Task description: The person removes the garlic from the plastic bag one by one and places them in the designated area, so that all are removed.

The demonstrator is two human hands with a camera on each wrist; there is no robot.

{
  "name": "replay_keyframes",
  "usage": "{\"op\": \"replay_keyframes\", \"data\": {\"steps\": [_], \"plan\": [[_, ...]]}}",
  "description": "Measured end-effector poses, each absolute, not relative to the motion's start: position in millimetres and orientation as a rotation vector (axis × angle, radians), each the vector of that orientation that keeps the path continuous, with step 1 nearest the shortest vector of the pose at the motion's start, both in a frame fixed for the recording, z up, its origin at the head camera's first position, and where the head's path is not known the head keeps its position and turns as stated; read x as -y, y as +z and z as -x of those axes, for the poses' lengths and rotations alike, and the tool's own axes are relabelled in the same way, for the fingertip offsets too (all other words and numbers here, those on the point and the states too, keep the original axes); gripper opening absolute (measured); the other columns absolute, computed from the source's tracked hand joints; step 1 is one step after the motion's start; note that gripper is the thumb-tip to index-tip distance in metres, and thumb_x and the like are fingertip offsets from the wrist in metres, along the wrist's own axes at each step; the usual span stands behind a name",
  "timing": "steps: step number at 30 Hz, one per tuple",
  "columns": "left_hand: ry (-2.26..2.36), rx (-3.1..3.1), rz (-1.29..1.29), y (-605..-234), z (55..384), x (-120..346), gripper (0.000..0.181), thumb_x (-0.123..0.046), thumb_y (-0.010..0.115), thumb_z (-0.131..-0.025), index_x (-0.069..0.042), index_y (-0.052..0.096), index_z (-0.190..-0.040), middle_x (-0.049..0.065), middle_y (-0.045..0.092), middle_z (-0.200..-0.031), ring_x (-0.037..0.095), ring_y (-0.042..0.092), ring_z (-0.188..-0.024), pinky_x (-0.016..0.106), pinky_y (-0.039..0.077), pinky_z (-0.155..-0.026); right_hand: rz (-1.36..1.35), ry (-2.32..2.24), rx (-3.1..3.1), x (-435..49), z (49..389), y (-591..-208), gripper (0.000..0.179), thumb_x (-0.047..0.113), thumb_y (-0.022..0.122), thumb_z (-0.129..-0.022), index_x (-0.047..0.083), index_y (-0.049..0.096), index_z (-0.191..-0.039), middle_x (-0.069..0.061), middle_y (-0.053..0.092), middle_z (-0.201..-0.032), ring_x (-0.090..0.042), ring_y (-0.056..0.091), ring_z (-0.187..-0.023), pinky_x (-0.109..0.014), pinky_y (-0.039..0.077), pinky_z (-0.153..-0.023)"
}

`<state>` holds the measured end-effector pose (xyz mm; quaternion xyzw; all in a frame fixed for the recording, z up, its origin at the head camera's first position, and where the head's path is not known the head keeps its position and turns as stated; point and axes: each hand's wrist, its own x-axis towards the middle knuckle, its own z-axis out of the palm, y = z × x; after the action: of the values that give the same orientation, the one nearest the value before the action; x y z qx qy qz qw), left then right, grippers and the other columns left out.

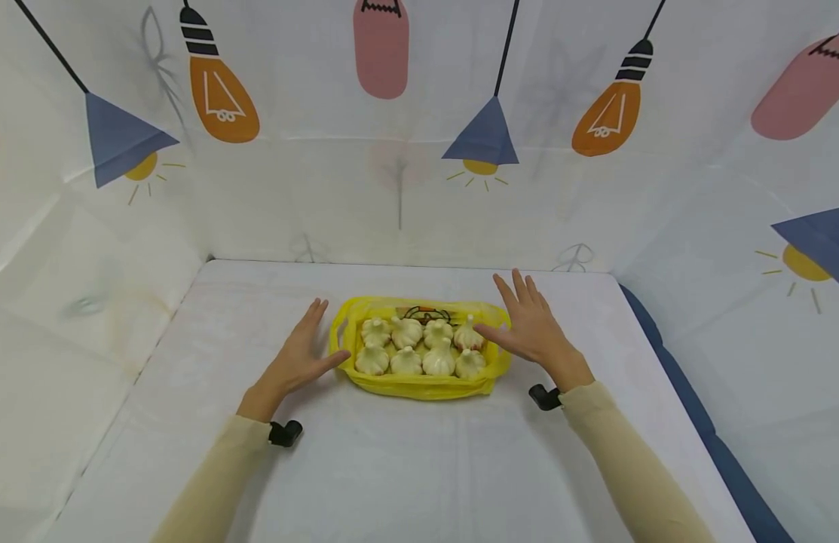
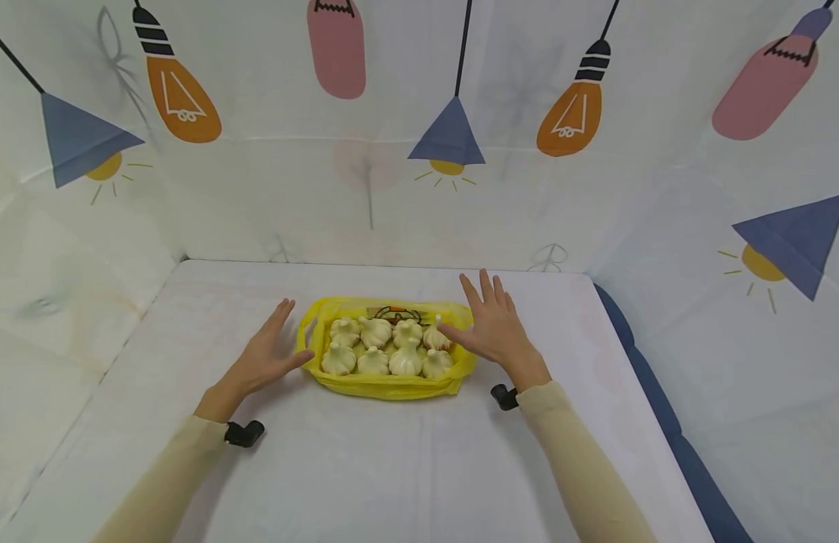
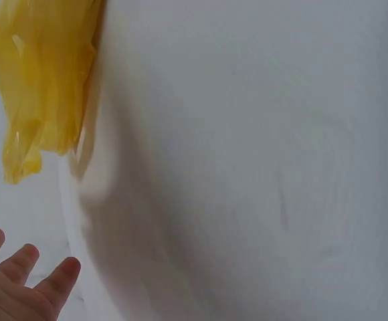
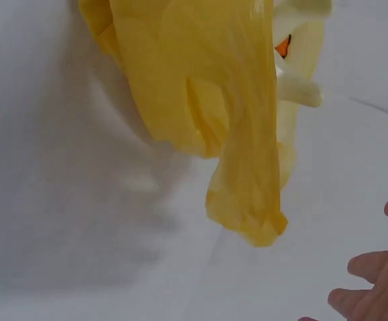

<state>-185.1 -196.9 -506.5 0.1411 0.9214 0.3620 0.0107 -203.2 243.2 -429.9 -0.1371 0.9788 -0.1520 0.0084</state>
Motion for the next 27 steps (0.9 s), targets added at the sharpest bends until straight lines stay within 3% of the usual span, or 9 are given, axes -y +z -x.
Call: {"op": "replay_keyframes", "data": {"steps": [11,18,23,27], "plan": [[1.270,-2.854,-0.430,-512,184,178,0.114,-0.054,0.081,-0.083,-0.012,0.016,-0.166,0.013,0.009,-0.174,0.042,0.015,-0.158,0.069,0.021,-0.122,0.527,-0.515,-3.038,-221,202,-429,0.103,0.078,0.052,-0.090,0.024,0.011,-0.168,-0.017,-0.006,-0.174,-0.044,-0.004,-0.159,-0.068,0.010,-0.125],[1.356,-2.827,-0.477,-519,181,167,0.103,-0.049,0.080,-0.086,-0.010,0.025,-0.164,0.011,0.014,-0.174,0.040,0.016,-0.159,0.069,0.020,-0.122,0.589,-0.546,-3.001,-204,203,-430,0.103,0.081,0.049,-0.090,0.026,0.009,-0.168,-0.015,-0.010,-0.173,-0.043,-0.003,-0.160,-0.068,0.013,-0.125],[1.398,-2.818,-0.475,-522,181,161,0.097,-0.044,0.080,-0.086,-0.009,0.031,-0.162,0.011,0.022,-0.172,0.043,0.019,-0.157,0.067,0.020,-0.123,0.639,-0.555,-2.948,-189,205,-427,0.102,0.080,0.047,-0.092,0.027,0.006,-0.168,-0.015,-0.010,-0.173,-0.040,-0.002,-0.160,-0.067,0.017,-0.124],[1.427,-2.784,-0.429,-522,180,155,0.092,-0.043,0.079,-0.087,-0.014,0.034,-0.162,0.013,0.033,-0.167,0.048,0.025,-0.154,0.068,0.025,-0.121,0.674,-0.573,-2.897,-179,208,-424,0.099,0.077,0.049,-0.093,0.029,0.003,-0.167,-0.016,-0.004,-0.174,-0.041,0.007,-0.160,-0.068,0.025,-0.121]]}}
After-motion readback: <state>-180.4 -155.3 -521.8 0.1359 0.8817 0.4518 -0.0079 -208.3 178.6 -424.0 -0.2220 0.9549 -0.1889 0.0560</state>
